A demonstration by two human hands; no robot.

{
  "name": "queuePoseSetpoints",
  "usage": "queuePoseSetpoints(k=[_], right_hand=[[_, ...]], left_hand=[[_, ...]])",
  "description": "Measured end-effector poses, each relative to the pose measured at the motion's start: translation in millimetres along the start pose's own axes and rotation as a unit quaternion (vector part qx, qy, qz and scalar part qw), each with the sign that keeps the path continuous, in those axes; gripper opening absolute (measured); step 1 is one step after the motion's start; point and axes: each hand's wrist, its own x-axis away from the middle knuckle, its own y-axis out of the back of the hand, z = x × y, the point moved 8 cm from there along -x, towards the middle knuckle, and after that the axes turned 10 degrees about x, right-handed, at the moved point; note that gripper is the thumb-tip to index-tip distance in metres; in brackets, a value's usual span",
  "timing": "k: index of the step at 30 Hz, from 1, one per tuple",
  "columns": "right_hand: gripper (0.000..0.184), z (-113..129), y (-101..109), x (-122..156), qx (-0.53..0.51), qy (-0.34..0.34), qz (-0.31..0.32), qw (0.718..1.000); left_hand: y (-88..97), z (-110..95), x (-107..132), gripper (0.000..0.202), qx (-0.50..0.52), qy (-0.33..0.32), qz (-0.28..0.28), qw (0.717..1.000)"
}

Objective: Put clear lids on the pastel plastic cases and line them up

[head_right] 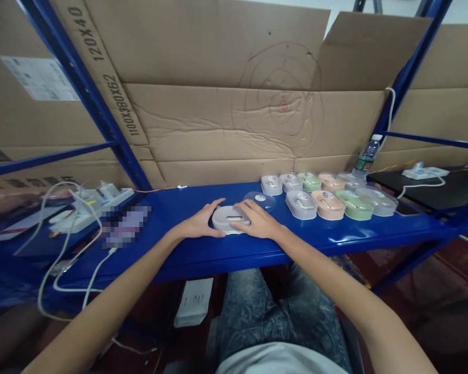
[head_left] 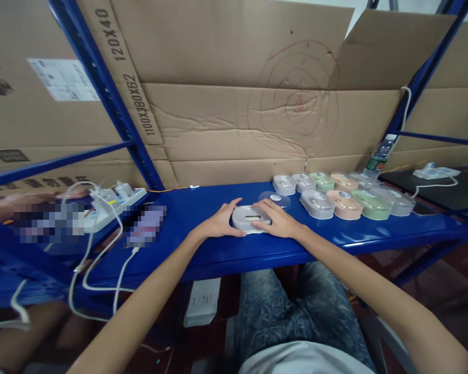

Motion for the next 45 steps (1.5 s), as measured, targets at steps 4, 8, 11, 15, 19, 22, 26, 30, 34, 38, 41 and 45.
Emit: queuePoseSetpoints(k=[4, 8, 11, 15, 19, 22, 26, 30, 34, 38, 41, 45], right_hand=[[0.057, 8, -4, 0, 0.017, 0.032, 0.022, 0.999], [0.057, 5, 1, -1, 0.032, 0.025, 0.016, 0.999], [0.05, -18, 18, -1, 0.058, -0.021, -0.067, 0.996], [0.048, -64, 22, 3, 0.147, -0.116, -0.078, 0.979], [0.05, -89, 3, 7, 0.168, -0.167, 0.014, 0.972], [0.053, -91, 4, 7, 0.146, -0.187, -0.007, 0.972], [0.052, -74, 24, 4, 0.047, -0.155, -0.121, 0.979], [0.054, -33, 29, -1, -0.024, -0.029, -0.129, 0.991], [0.061, -2, 15, -2, 0.015, 0.045, -0.052, 0.998], [0.064, 7, 7, -1, 0.045, 0.073, -0.017, 0.996], [0.065, 8, 5, -2, 0.055, 0.084, -0.007, 0.995], [0.065, 7, 4, -3, 0.049, 0.085, 0.012, 0.995]], left_hand=[[0.4, -5, 2, 0.121, 0.0, -0.012, 0.0, 1.0], [-0.3, -12, 1, 0.11, -0.004, -0.023, 0.005, 1.0], [-0.7, -14, 1, 0.104, -0.011, -0.027, 0.007, 1.0], [-1.0, -11, 1, 0.109, -0.013, -0.011, 0.014, 1.0], [-0.2, -10, 1, 0.111, -0.007, -0.011, 0.014, 1.0], [0.5, -9, 0, 0.113, 0.007, -0.007, 0.009, 1.0], [0.1, -2, -2, 0.121, 0.065, 0.006, -0.003, 0.998], [-3.3, 2, -4, 0.127, 0.14, -0.009, -0.001, 0.99], [-4.6, 7, -4, 0.135, 0.162, 0.009, -0.006, 0.987], [-4.6, 8, -4, 0.133, 0.154, 0.012, -0.004, 0.988], [-3.9, 6, -3, 0.131, 0.154, 0.001, -0.005, 0.988], [-4.0, 4, -3, 0.132, 0.164, 0.002, -0.002, 0.986]])
